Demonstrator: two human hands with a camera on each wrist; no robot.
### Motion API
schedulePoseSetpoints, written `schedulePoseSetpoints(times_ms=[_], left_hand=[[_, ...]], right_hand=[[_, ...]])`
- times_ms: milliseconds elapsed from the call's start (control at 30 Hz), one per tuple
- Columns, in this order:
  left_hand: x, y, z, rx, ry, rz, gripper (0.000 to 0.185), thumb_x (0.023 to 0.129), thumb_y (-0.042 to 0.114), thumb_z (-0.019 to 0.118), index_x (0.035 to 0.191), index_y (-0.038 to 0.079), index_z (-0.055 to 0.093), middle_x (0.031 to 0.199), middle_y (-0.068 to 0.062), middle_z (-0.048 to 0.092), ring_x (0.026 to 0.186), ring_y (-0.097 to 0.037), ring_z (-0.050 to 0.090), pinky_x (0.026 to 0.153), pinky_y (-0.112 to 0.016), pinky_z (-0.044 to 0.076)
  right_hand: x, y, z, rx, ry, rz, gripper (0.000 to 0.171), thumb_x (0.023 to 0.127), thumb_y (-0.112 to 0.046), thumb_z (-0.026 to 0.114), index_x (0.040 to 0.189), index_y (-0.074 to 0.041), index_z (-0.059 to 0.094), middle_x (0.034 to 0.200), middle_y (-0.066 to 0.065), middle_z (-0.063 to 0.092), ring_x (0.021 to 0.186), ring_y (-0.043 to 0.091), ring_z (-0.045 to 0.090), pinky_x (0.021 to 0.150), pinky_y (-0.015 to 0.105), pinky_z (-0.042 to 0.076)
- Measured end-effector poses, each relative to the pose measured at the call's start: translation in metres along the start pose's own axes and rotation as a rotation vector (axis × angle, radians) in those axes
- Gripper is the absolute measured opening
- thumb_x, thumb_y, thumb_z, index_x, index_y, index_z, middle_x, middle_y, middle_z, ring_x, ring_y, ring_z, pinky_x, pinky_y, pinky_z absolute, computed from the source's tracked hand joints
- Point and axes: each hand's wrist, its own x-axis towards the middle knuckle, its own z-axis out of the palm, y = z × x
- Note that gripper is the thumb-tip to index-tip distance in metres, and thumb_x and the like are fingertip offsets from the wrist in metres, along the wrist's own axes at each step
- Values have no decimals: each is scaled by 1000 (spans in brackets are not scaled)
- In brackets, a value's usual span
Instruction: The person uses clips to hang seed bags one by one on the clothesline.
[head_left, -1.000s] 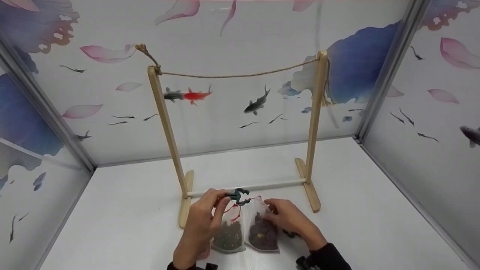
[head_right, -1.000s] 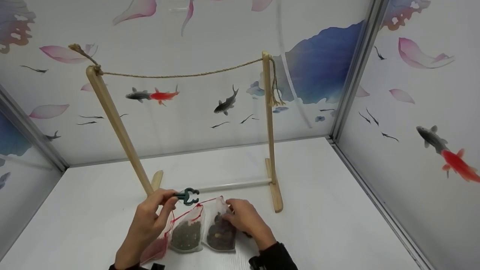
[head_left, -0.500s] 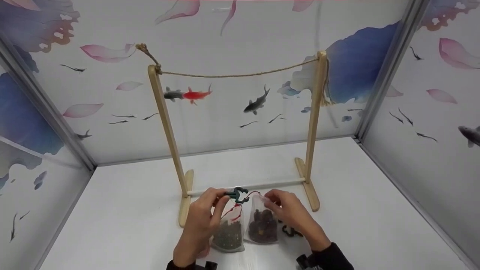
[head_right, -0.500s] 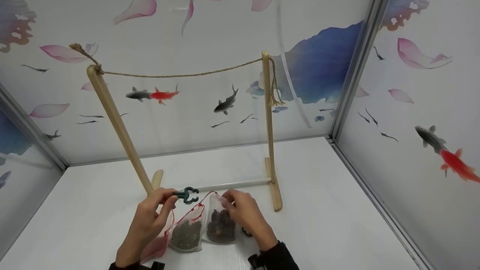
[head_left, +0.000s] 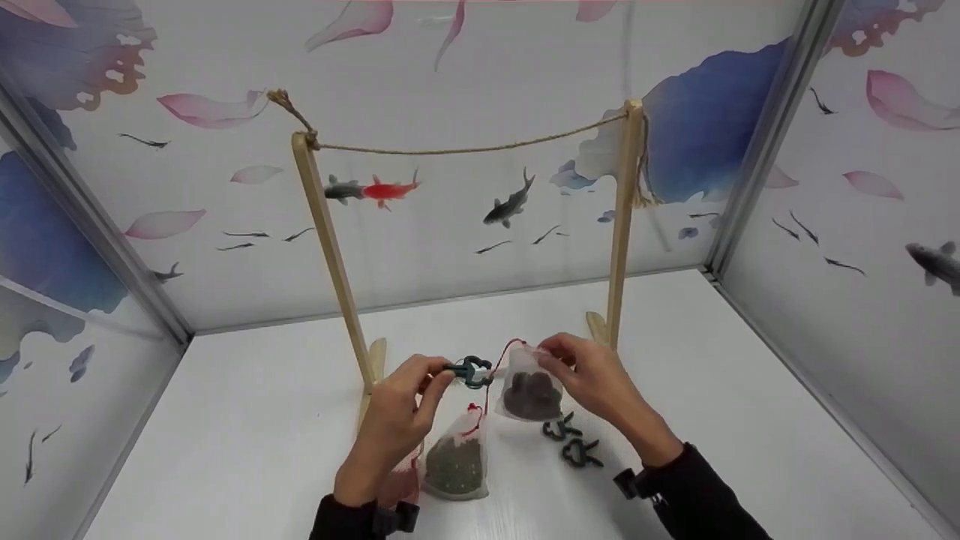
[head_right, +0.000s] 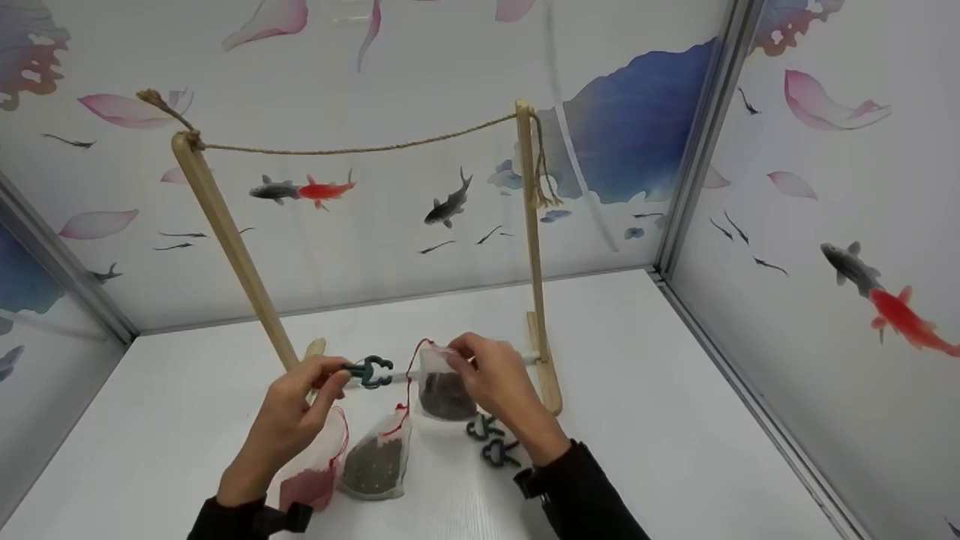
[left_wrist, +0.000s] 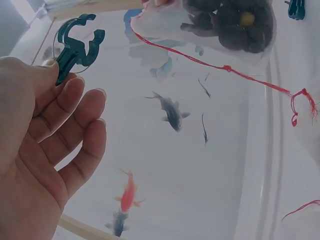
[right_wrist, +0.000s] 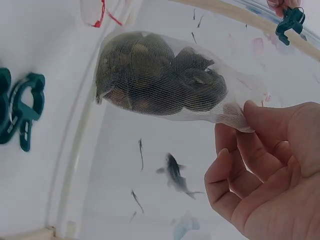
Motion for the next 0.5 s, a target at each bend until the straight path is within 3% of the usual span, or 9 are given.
schedulePoseSetpoints(times_ms=[233, 500], left_hand=[[47, 12, -27, -38, -89, 23, 11, 102, 20, 64, 107, 12, 70, 89, 7, 64, 73, -6, 58, 58, -24, 48], [104, 31, -50, -64, -107, 26, 16, 104, 22, 60, 106, 9, 70, 86, 2, 64, 66, -8, 55, 58, -27, 47]], right_hand=[[24, -20, -45, -66, 14, -20, 9, 98, -14, 70, 104, -9, 74, 88, -3, 71, 75, 9, 63, 64, 28, 51], [52, -44, -96, -131, 111, -95, 11, 97, -14, 70, 105, -5, 72, 86, 3, 72, 69, 14, 60, 60, 26, 45]])
